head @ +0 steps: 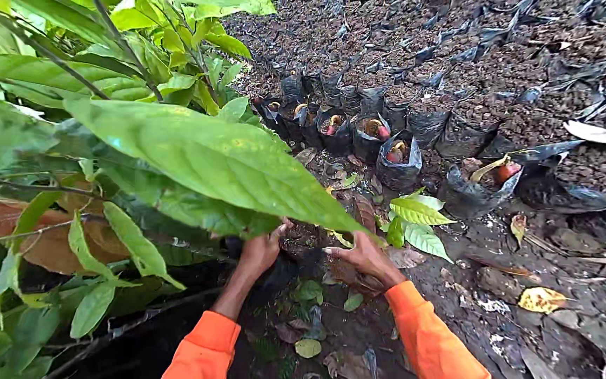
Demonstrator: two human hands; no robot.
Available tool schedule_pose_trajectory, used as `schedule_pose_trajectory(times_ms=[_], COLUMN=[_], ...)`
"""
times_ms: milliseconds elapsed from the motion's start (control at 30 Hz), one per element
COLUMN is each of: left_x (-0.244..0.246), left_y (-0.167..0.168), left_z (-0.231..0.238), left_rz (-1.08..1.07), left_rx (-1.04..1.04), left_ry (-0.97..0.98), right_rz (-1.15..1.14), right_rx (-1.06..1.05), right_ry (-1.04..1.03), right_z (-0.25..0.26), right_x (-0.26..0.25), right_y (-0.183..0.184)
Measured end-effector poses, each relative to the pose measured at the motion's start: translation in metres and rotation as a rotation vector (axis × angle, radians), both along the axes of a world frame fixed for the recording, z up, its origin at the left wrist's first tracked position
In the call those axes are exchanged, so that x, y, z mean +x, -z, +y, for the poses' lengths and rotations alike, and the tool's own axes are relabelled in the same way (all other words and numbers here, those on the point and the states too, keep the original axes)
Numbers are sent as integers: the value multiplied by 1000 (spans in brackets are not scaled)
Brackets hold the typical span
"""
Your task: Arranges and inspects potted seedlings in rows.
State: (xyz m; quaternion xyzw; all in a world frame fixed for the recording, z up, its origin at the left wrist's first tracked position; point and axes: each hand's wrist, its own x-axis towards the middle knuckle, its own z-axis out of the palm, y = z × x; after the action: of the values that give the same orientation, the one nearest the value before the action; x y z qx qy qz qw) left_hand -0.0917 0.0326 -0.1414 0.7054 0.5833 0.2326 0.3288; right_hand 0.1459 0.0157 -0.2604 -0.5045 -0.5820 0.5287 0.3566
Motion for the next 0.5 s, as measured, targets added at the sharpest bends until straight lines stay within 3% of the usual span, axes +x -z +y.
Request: schedule_pose_trajectory(times_ms=[167,300,500], left_x=[21,32,41], left_y=[-18,-36,-48], left_z=[5,8,5], left_rz=[37,26,4], left_rx=[137,270,447], left_ry=[14,-27,-69], right_rz=[-36,-65,-193], right_rx=[10,27,203], right_ry=[65,1,5], right_z=[-16,-20,-15], right_x=[11,6,-19], right_y=[-20,-43,-54])
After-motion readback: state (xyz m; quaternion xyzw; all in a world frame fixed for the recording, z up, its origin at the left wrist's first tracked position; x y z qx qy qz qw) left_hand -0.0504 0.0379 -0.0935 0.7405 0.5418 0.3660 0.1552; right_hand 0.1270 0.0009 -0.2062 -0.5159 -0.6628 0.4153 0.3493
